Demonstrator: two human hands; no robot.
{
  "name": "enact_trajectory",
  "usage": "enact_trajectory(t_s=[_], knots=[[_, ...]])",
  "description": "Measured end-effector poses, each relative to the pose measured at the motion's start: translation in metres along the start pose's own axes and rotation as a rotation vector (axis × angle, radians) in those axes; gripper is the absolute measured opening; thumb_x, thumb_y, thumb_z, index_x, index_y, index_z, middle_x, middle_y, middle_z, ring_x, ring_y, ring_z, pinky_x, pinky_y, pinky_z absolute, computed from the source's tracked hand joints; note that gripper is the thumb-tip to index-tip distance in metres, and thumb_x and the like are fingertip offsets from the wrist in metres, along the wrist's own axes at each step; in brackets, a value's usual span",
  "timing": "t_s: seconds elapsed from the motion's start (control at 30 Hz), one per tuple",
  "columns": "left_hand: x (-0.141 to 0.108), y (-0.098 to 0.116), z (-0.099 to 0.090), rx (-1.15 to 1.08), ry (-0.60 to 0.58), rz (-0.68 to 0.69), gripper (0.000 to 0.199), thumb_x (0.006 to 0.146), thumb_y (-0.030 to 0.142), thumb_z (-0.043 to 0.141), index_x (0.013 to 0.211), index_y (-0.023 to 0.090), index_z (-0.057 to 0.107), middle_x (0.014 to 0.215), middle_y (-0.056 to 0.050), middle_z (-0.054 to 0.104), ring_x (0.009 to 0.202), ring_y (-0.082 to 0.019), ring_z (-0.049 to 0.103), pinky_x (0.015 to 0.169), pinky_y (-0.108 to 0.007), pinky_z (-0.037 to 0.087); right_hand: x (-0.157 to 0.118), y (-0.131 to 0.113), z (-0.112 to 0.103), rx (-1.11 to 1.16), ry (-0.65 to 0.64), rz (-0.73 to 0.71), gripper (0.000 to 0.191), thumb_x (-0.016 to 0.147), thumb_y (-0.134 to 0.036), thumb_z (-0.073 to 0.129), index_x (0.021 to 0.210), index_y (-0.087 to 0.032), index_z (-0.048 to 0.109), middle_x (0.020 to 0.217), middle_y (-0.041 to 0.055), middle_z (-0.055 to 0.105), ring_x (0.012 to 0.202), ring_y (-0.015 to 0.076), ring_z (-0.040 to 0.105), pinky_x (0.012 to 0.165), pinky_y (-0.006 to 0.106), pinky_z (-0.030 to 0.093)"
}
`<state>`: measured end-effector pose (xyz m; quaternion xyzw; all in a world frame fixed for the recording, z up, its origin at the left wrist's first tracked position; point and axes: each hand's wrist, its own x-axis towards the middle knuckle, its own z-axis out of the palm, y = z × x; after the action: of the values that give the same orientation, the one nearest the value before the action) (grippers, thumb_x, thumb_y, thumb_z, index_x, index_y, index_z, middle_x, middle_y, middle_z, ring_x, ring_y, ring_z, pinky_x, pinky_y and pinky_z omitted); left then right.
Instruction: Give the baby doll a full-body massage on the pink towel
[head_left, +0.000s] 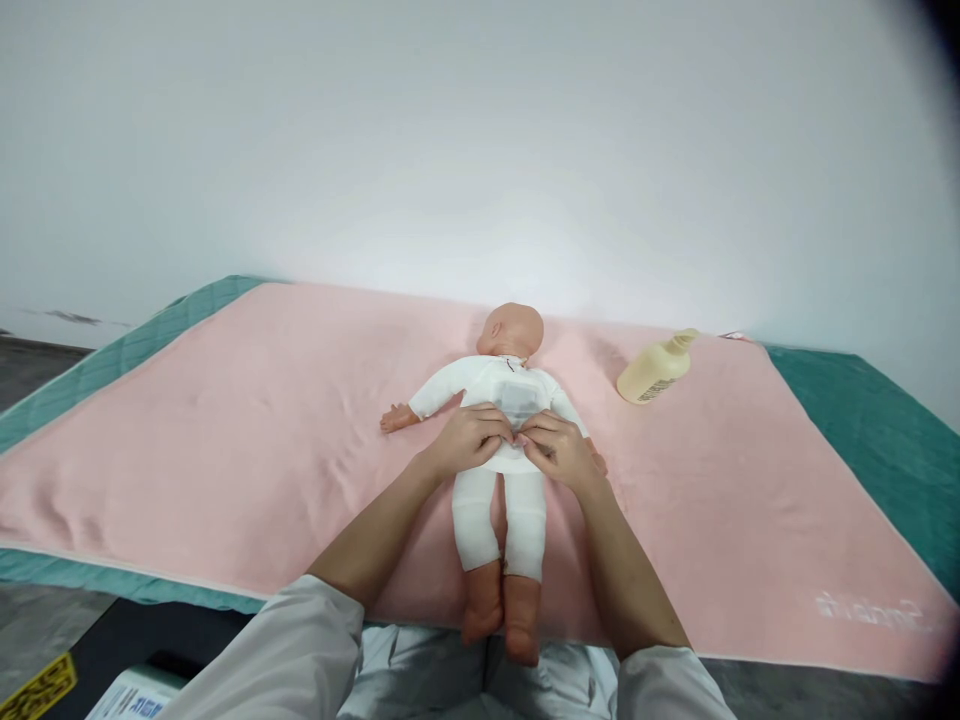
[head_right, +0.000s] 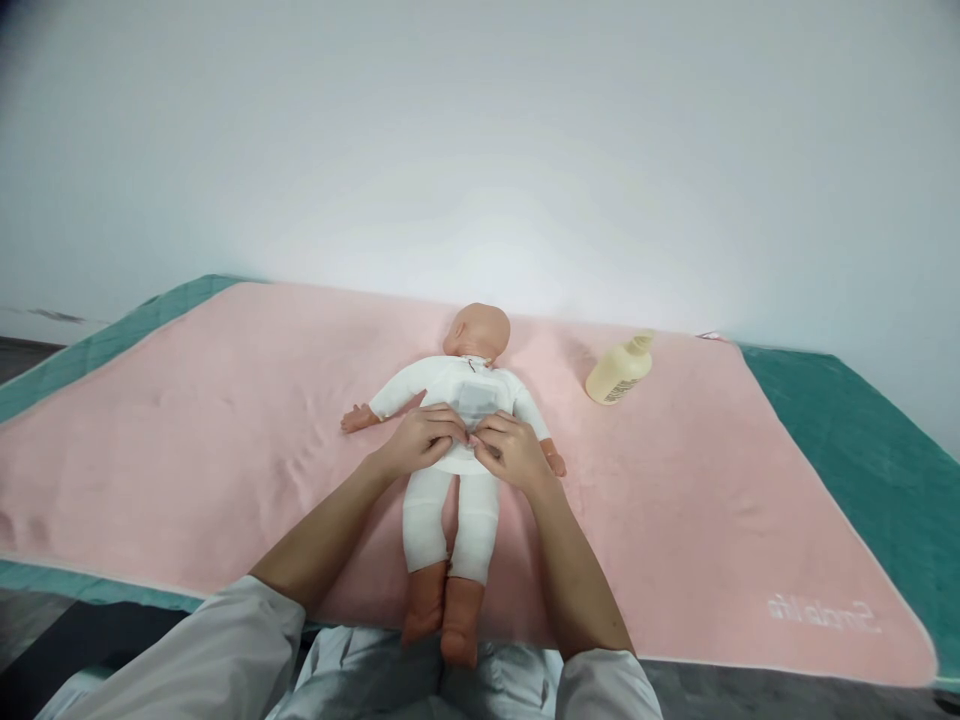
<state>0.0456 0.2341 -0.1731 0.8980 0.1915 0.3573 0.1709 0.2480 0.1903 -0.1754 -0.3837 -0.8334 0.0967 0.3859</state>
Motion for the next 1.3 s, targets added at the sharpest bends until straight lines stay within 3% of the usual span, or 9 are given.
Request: enact_trajectory(t_s=[0.13, 0.27, 0.5, 0.97, 1.17, 1.3], knots=[[-0.0010, -0.0013, -0.0003, -0.004, 0.111, -0.009, 0.032, 0.082, 0.005, 0.041, 0.085, 0.020, 0.069, 0.087, -0.001, 0.073, 0.083, -0.015, 0.063, 0.077, -0.031, 0.051, 0.0001, -0.0004, 0.0016, 0.059, 0.140, 0.050, 0.023, 0.096, -0.024, 0.049, 0.089, -0.024, 0.071, 0.089, 0.0046, 0.069, 0.084, 0.0190, 0.062, 0.075, 0.037, 0.053], [-0.0014, -0.0029, -0.0007, 0.026, 0.165, -0.049, 0.033, 0.082, 0.003, 0.042, 0.086, 0.020, 0.069, 0.089, -0.001, 0.073, 0.085, -0.016, 0.064, 0.080, -0.032, 0.051, 0.0003, 0.0007, 0.0027, 0.047, 0.168, 0.073, 0.022, 0.096, -0.024, 0.049, 0.100, -0.026, 0.071, 0.103, 0.0049, 0.069, 0.096, 0.0205, 0.062, 0.084, 0.041, 0.054], [-0.0017, -0.0062, 0.0028, 0.069, 0.108, -0.110, 0.035, 0.081, 0.002, 0.043, 0.091, 0.021, 0.072, 0.092, 0.001, 0.075, 0.087, -0.017, 0.065, 0.082, -0.033, 0.052, 0.0002, 0.0057, 0.0067, 0.048, 0.132, 0.084, 0.020, 0.096, -0.023, 0.051, 0.103, -0.026, 0.070, 0.104, 0.0039, 0.070, 0.099, 0.0206, 0.061, 0.086, 0.041, 0.053], [-0.0010, -0.0051, 0.0031, 0.092, 0.003, -0.253, 0.036, 0.080, 0.005, 0.045, 0.089, 0.022, 0.075, 0.092, 0.002, 0.076, 0.090, -0.017, 0.066, 0.083, -0.035, 0.052, 0.0021, 0.0047, 0.0079, 0.045, 0.040, 0.150, 0.026, 0.097, -0.025, 0.047, 0.091, -0.024, 0.073, 0.099, 0.0051, 0.069, 0.093, 0.0210, 0.061, 0.084, 0.040, 0.053], [-0.0018, -0.0055, 0.0031, 0.115, 0.013, -0.209, 0.035, 0.080, 0.004, 0.044, 0.089, 0.021, 0.074, 0.092, 0.001, 0.075, 0.088, -0.017, 0.066, 0.081, -0.034, 0.052, 0.0018, 0.0051, 0.0081, 0.058, 0.061, 0.134, 0.024, 0.097, -0.025, 0.048, 0.092, -0.024, 0.072, 0.099, 0.0050, 0.069, 0.093, 0.0207, 0.061, 0.083, 0.040, 0.052], [-0.0019, -0.0029, 0.0028, 0.174, 0.094, -0.120, 0.034, 0.084, 0.005, 0.043, 0.092, 0.020, 0.073, 0.095, -0.001, 0.075, 0.089, -0.018, 0.064, 0.082, -0.035, 0.052, -0.0003, 0.0069, 0.0088, 0.075, 0.132, 0.129, 0.022, 0.096, -0.024, 0.050, 0.100, -0.025, 0.071, 0.104, 0.0047, 0.068, 0.098, 0.0203, 0.060, 0.087, 0.040, 0.052]])
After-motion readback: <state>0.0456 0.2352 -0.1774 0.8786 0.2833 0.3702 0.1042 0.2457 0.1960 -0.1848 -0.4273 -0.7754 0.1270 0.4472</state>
